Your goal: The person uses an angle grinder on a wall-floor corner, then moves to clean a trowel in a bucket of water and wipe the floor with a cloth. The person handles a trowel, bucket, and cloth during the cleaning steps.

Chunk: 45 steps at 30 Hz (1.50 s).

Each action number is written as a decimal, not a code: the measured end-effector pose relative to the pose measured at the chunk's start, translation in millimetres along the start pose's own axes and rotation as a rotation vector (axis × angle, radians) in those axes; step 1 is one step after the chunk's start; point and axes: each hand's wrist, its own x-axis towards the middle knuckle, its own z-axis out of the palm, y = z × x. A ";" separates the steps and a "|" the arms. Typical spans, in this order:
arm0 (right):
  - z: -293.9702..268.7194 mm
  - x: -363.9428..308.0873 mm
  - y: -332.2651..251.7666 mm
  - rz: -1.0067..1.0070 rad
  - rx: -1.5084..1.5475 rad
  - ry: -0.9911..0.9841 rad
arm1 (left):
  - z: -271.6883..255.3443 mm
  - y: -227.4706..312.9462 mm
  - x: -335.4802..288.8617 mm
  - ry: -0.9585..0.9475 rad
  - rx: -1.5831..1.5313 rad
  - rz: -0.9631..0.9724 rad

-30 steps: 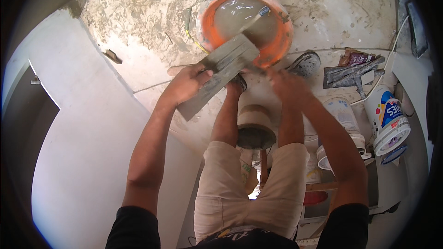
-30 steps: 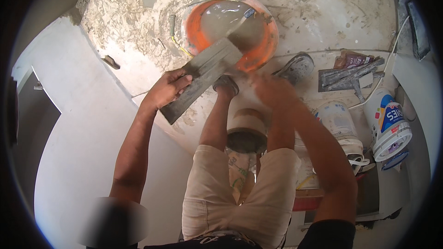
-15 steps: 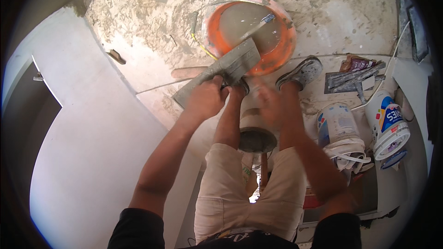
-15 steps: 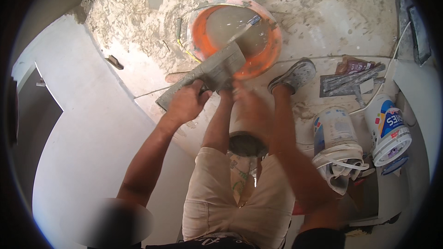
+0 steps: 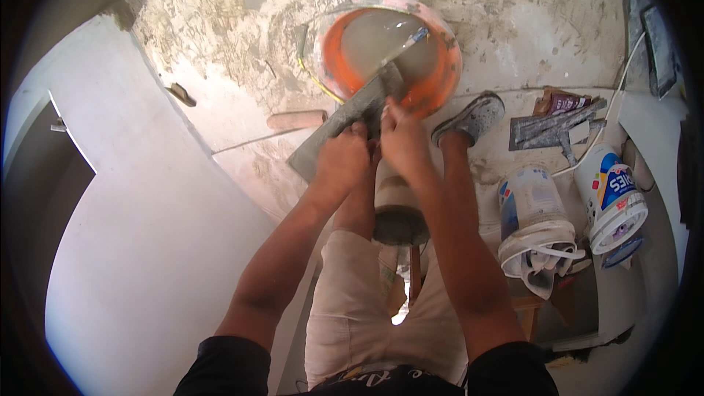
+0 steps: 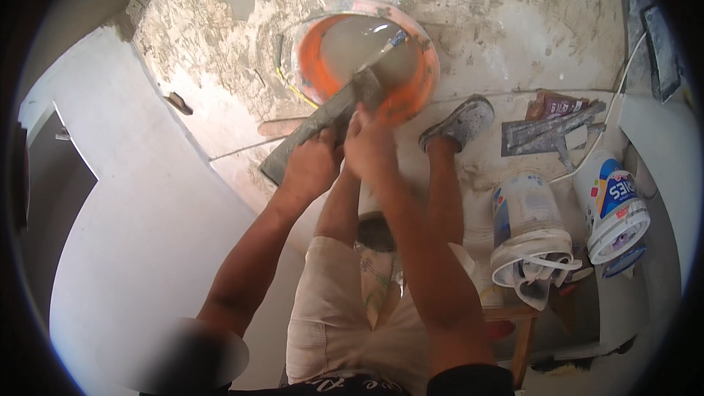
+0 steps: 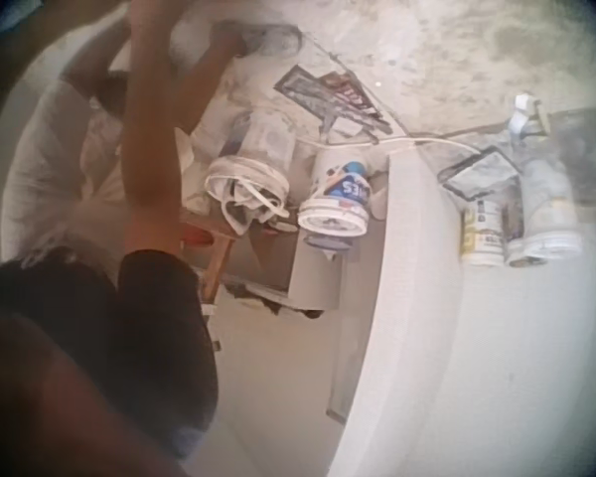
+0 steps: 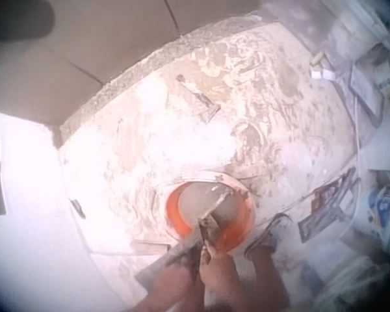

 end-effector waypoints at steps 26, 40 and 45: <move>19.1 16.5 -10.8 -0.123 0.503 -0.023 | -66.2 -8.4 -8.0 0.782 0.000 0.127; -68.3 -31.4 45.9 -0.515 0.011 0.131 | -26.2 -34.6 71.3 0.098 -0.746 -0.408; -74.6 -42.8 75.0 -0.728 -0.719 -0.157 | -46.6 -25.1 87.9 -0.147 -0.335 -0.320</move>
